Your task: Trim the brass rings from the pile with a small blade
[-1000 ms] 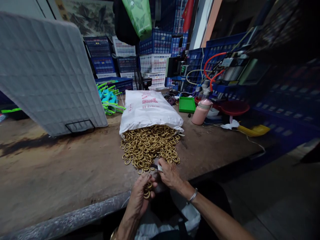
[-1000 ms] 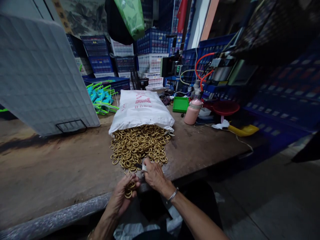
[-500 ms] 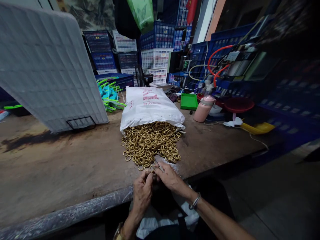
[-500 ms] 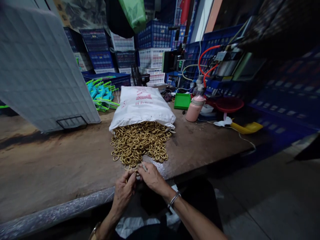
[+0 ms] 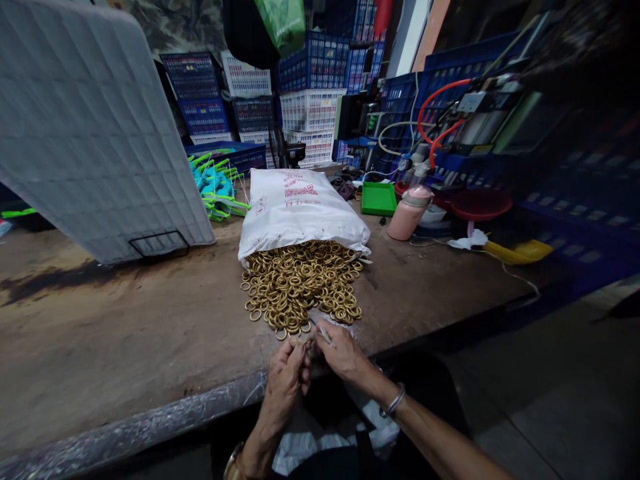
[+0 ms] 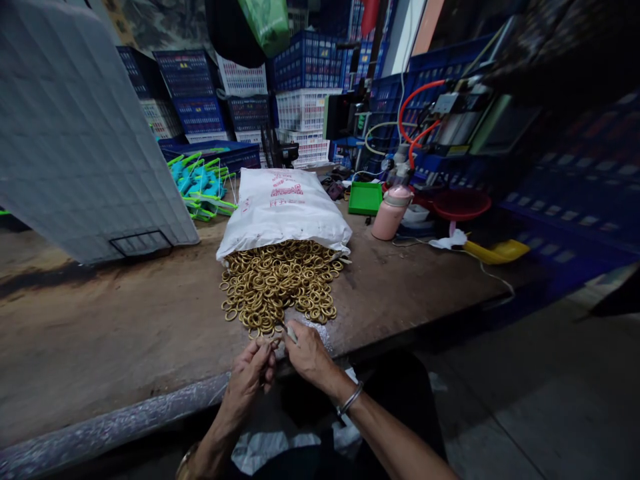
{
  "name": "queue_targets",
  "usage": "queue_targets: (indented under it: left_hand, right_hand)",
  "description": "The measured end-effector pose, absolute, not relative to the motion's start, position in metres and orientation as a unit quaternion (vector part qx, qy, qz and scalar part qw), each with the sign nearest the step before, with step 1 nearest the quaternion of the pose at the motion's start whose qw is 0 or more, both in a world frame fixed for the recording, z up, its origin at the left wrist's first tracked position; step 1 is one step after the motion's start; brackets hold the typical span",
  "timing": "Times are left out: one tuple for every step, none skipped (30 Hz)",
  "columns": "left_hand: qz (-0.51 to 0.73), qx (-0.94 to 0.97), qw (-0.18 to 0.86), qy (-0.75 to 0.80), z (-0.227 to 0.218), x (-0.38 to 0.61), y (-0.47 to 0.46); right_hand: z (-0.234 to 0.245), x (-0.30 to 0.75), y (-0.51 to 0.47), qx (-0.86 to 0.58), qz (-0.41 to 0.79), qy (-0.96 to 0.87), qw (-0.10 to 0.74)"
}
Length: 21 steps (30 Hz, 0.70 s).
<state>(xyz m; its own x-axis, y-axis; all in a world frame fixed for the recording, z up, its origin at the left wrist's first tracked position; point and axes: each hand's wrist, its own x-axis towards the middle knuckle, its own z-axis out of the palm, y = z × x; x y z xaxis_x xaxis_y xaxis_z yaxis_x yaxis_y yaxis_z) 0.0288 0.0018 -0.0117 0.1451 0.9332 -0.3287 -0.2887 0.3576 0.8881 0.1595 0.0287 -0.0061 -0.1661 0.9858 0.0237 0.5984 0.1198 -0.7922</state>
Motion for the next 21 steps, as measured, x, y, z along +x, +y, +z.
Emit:
queue_targets:
  left_hand:
    - [0.454,0.339,0.674,0.474,-0.012,0.029,0.002]
    - [0.456,0.334,0.673,0.477,-0.013,0.029,0.003]
    - [0.456,0.33,0.674,0.479,-0.013,0.029,0.003]
    - [0.456,0.327,0.673,0.482,-0.013,0.03,0.004]
    - [0.457,0.326,0.672,0.483,-0.014,0.03,0.004]
    - [0.458,0.329,0.67,0.482,-0.015,0.03,0.004]
    - [0.459,0.334,0.666,0.484,-0.015,0.03,0.004]
    - [0.462,0.342,0.658,0.487,-0.016,0.03,0.004]
    - [0.465,0.351,0.646,0.493,-0.017,0.03,0.004]
    - [0.468,0.36,0.634,0.5,-0.018,0.029,0.003]
    - [0.469,0.37,0.621,0.507,-0.018,0.029,0.001]
    - [0.468,0.38,0.612,0.512,-0.018,0.029,-0.001]
    - [0.465,0.387,0.608,0.514,-0.016,0.028,-0.003]
    - [0.46,0.393,0.612,0.51,-0.015,0.028,-0.005]
    - [0.455,0.392,0.622,0.503,-0.012,0.028,-0.008]
    - [0.451,0.385,0.638,0.492,-0.009,0.027,-0.01]
    - [0.451,0.368,0.658,0.478,-0.005,0.027,-0.012]
    - [0.454,0.344,0.68,0.462,-0.002,0.027,-0.013]
    - [0.459,0.316,0.7,0.447,0.001,0.026,-0.013]
    - [0.464,0.289,0.717,0.432,0.003,0.026,-0.013]
    - [0.469,0.266,0.73,0.42,0.004,0.025,-0.012]
  right_hand:
    - [-0.008,0.16,0.027,-0.57,0.314,-0.705,0.281]
    - [-0.009,0.161,0.026,-0.561,0.3,-0.724,0.267]
    - [-0.011,0.162,0.024,-0.553,0.288,-0.74,0.251]
    - [-0.012,0.162,0.022,-0.548,0.275,-0.754,0.234]
    - [-0.013,0.162,0.02,-0.547,0.261,-0.765,0.217]
    - [-0.013,0.162,0.018,-0.548,0.248,-0.773,0.201]
    - [-0.014,0.162,0.017,-0.55,0.237,-0.779,0.188]
    - [-0.014,0.162,0.017,-0.551,0.228,-0.783,0.175]
    - [-0.014,0.162,0.017,-0.55,0.222,-0.788,0.163]
    - [-0.014,0.163,0.017,-0.548,0.218,-0.794,0.149]
    - [-0.014,0.164,0.018,-0.549,0.211,-0.797,0.135]
    - [-0.014,0.166,0.019,-0.553,0.201,-0.799,0.121]
    - [-0.014,0.168,0.021,-0.56,0.189,-0.799,0.111]
    - [-0.015,0.17,0.023,-0.567,0.176,-0.798,0.103]
    - [-0.015,0.171,0.025,-0.575,0.164,-0.795,0.1]
    - [-0.017,0.172,0.027,-0.581,0.153,-0.793,0.102]
    - [-0.018,0.173,0.03,-0.585,0.146,-0.791,0.107]
    - [-0.02,0.172,0.033,-0.589,0.142,-0.787,0.115]
    - [-0.021,0.17,0.035,-0.595,0.14,-0.781,0.126]
    - [-0.022,0.168,0.037,-0.604,0.14,-0.772,0.14]
    - [-0.023,0.164,0.04,-0.614,0.142,-0.761,0.156]
